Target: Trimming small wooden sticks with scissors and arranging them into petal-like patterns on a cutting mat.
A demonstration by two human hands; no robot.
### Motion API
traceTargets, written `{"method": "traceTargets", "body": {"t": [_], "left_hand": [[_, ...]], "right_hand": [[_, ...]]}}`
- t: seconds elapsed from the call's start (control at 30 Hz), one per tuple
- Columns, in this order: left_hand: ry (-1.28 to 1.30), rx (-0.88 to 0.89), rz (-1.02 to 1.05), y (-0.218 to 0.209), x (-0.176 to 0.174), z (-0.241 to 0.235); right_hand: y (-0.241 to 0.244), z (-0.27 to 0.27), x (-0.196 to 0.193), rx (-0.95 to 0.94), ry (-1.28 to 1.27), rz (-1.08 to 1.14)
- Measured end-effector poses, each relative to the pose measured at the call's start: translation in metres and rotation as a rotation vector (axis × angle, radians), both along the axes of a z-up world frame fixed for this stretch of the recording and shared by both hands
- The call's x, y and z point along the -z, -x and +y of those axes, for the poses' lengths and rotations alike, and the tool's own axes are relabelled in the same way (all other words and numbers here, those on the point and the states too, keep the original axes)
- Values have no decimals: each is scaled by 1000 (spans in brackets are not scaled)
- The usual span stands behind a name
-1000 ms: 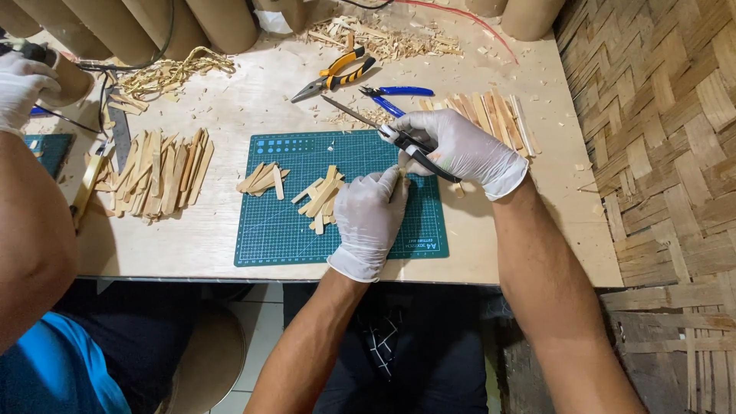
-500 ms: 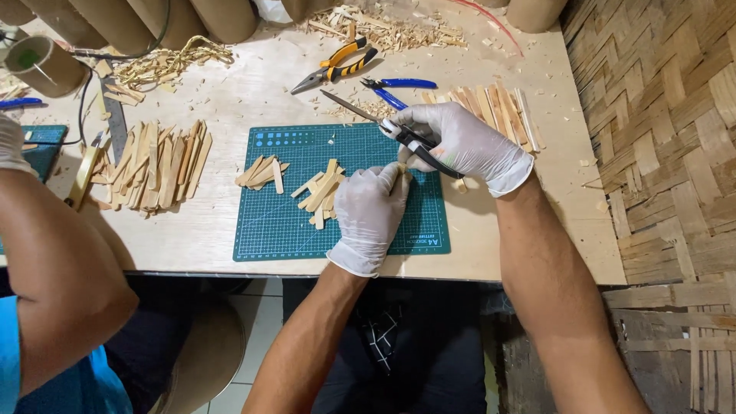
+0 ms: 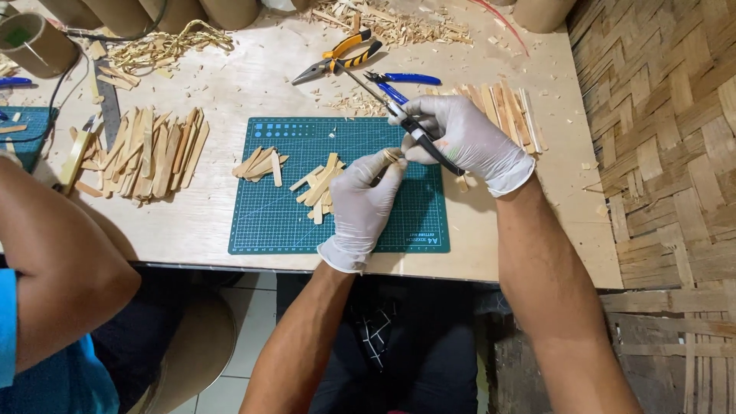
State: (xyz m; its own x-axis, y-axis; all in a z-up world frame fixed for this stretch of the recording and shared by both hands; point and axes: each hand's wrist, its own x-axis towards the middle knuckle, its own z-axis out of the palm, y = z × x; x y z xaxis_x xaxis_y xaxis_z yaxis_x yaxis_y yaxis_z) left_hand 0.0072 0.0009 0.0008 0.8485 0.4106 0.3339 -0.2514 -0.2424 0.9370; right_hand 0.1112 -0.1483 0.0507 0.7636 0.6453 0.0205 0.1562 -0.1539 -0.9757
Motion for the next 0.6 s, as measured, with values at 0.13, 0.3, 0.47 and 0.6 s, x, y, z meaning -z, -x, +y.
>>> {"method": "traceTargets", "body": {"t": [0.13,0.3,0.47,0.6], "left_hand": [[198,44,67,-1,0,-1],[461,158,145,-4,2,5],[515,143,159,-4,4,3],[519,132,165,-5,8,5]], "right_hand": [[2,2,0,20,-3,-29],[7,3,-4,12,-30,3],[7,1,-12,-15,-53,63],[4,3,-5,-9,-35,7]]}}
